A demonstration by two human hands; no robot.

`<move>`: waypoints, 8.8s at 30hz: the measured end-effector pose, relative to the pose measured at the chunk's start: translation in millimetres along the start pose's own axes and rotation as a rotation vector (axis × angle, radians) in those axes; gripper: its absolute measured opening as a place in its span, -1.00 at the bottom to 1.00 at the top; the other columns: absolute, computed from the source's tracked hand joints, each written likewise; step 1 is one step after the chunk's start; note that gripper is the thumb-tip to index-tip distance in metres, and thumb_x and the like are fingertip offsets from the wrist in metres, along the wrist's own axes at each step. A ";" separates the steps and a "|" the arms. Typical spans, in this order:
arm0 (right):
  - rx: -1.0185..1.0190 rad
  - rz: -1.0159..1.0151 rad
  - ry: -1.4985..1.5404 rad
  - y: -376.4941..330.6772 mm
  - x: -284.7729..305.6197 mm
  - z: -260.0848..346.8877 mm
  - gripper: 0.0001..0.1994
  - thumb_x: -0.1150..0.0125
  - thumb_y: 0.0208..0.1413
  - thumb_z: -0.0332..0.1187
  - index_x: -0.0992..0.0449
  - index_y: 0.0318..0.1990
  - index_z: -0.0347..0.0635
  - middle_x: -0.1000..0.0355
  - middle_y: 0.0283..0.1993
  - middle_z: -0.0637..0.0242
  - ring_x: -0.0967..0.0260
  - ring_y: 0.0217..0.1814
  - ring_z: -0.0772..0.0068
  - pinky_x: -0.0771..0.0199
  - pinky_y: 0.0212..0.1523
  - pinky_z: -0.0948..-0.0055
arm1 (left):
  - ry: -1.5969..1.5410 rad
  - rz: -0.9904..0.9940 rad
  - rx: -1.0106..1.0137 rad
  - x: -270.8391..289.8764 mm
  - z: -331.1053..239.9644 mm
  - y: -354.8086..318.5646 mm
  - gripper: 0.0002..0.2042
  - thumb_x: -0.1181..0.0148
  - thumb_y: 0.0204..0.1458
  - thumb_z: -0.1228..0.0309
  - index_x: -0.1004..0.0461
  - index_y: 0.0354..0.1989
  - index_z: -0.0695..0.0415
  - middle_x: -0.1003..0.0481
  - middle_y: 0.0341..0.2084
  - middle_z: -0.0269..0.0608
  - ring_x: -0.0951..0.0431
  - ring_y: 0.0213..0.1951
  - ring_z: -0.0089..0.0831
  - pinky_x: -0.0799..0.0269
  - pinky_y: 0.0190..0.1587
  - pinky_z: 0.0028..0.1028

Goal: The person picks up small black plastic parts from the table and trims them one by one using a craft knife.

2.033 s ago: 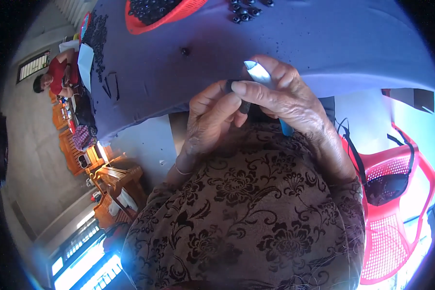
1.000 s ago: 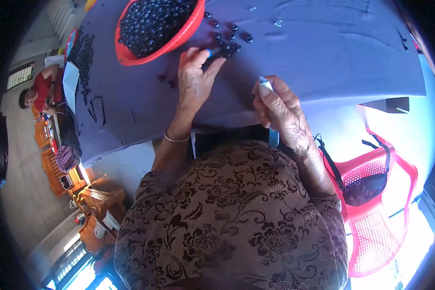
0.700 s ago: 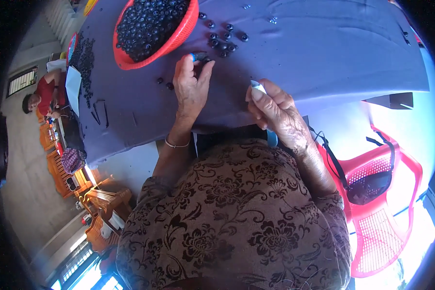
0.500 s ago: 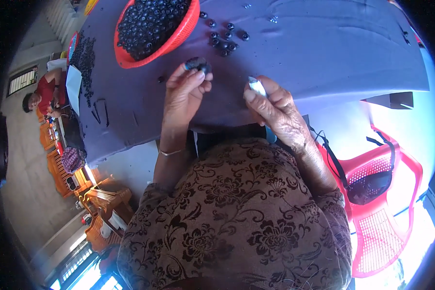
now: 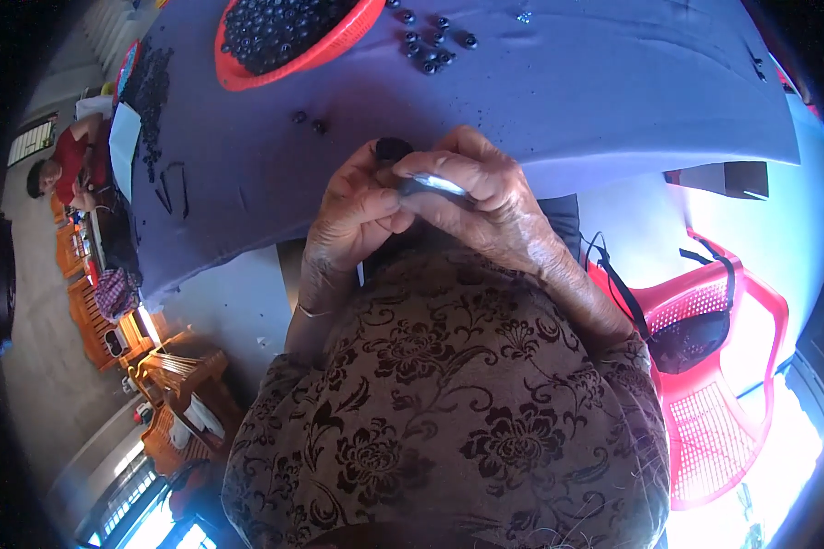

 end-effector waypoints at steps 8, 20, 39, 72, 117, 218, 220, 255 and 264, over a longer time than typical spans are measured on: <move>0.290 -0.044 -0.070 -17.7 -9.8 17.4 -0.71 -0.32 -0.24 -0.52 -0.50 -0.25 -0.21 -0.30 -0.35 0.29 -0.34 -0.33 0.43 -0.40 -0.36 0.49 | -0.001 0.105 0.083 -11.5 5.9 -34.3 -0.71 -0.10 -0.05 0.44 -0.34 -0.17 0.33 -0.39 -0.49 -0.25 -0.30 -0.60 -0.64 -0.23 -0.59 -0.66; 0.236 0.058 0.394 -37.7 -15.1 26.3 -0.79 -0.18 -0.06 -0.59 -0.48 -0.22 -0.19 -0.36 -0.32 0.39 -0.36 -0.23 0.56 -0.39 -0.21 0.57 | -0.004 0.092 0.104 -21.4 13.5 -52.2 -0.88 -0.15 -0.04 0.47 -0.44 -0.37 0.27 -0.37 -0.59 -0.29 -0.30 -0.63 -0.65 -0.23 -0.61 -0.65; -0.310 0.024 0.780 2.0 -0.8 11.1 -0.85 -0.08 0.07 -0.38 -0.44 -0.23 -0.22 -0.32 -0.48 0.45 -0.20 -0.51 0.69 -0.20 -0.48 0.68 | -0.034 0.033 0.168 -9.2 -3.6 -13.3 -0.79 -0.08 -0.06 0.41 -0.38 -0.32 0.31 -0.35 -0.61 -0.25 -0.32 -0.62 -0.59 -0.23 -0.64 -0.61; 0.152 -0.035 0.052 10.3 28.7 -4.9 -0.84 0.05 0.13 -0.41 -0.31 -0.24 -0.35 -0.34 -0.36 0.16 -0.34 -0.42 0.25 -0.31 -0.40 0.41 | 0.111 -0.222 0.028 -44.7 -11.2 11.8 -0.87 -0.01 0.00 0.52 -0.41 -0.28 0.21 -0.42 -0.45 -0.29 -0.33 -0.53 -0.62 -0.25 -0.49 -0.62; 0.294 -0.057 0.058 -8.0 16.0 3.3 -0.81 -0.08 0.04 -0.47 -0.36 -0.20 -0.38 -0.37 -0.41 0.11 -0.36 -0.52 0.26 -0.33 -0.53 0.42 | 0.466 -0.124 -0.276 -36.5 -14.8 -6.5 -0.73 -0.19 -0.16 0.60 -0.40 -0.21 0.32 -0.44 -0.45 -0.16 -0.36 -0.56 -0.58 -0.32 -0.55 -0.60; -0.116 0.227 0.337 28.2 -4.6 -11.3 -0.86 0.01 0.13 -0.41 -0.41 -0.32 -0.33 -0.31 -0.53 0.36 -0.21 -0.54 0.55 -0.17 -0.52 0.53 | 0.275 -0.224 -0.238 10.4 -14.2 -10.4 -0.80 -0.16 -0.10 0.59 -0.45 -0.24 0.30 -0.48 -0.49 -0.18 -0.47 -0.52 -0.55 -0.40 -0.53 -0.63; -0.036 0.216 0.256 27.5 -4.9 -12.9 -0.86 0.01 0.12 -0.43 -0.40 -0.33 -0.35 -0.30 -0.53 0.33 -0.21 -0.55 0.50 -0.16 -0.53 0.50 | 0.330 -0.262 -0.188 9.4 -15.9 -11.5 -0.78 -0.17 -0.10 0.57 -0.45 -0.23 0.30 -0.48 -0.50 -0.18 -0.47 -0.52 -0.55 -0.40 -0.53 -0.63; -0.439 0.239 0.954 20.6 -12.6 -7.7 -0.73 -0.28 -0.12 -0.52 -0.47 -0.20 -0.17 -0.41 -0.37 0.46 -0.33 -0.43 0.76 -0.29 -0.47 0.79 | 0.106 -0.040 -0.095 9.7 0.8 -18.3 -0.87 -0.22 -0.12 0.51 -0.48 -0.41 0.32 -0.45 -0.60 -0.23 -0.41 -0.64 -0.64 -0.39 -0.63 -0.71; -0.408 0.136 0.842 16.5 -11.2 15.8 -0.82 -0.25 -0.07 -0.45 -0.44 -0.28 -0.19 -0.26 -0.55 0.54 -0.05 -0.65 0.82 -0.02 -0.67 0.78 | -0.024 -0.050 -0.125 -1.0 10.8 -23.2 -0.89 -0.11 -0.02 0.53 -0.47 -0.34 0.31 -0.45 -0.59 -0.24 -0.37 -0.64 -0.69 -0.29 -0.66 -0.72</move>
Point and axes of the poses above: each hand's wrist, its own y-axis towards the middle knuckle, its own x-axis out of the back of the hand, z = x × y, the point moved 2 cm from there along y, towards the middle knuckle
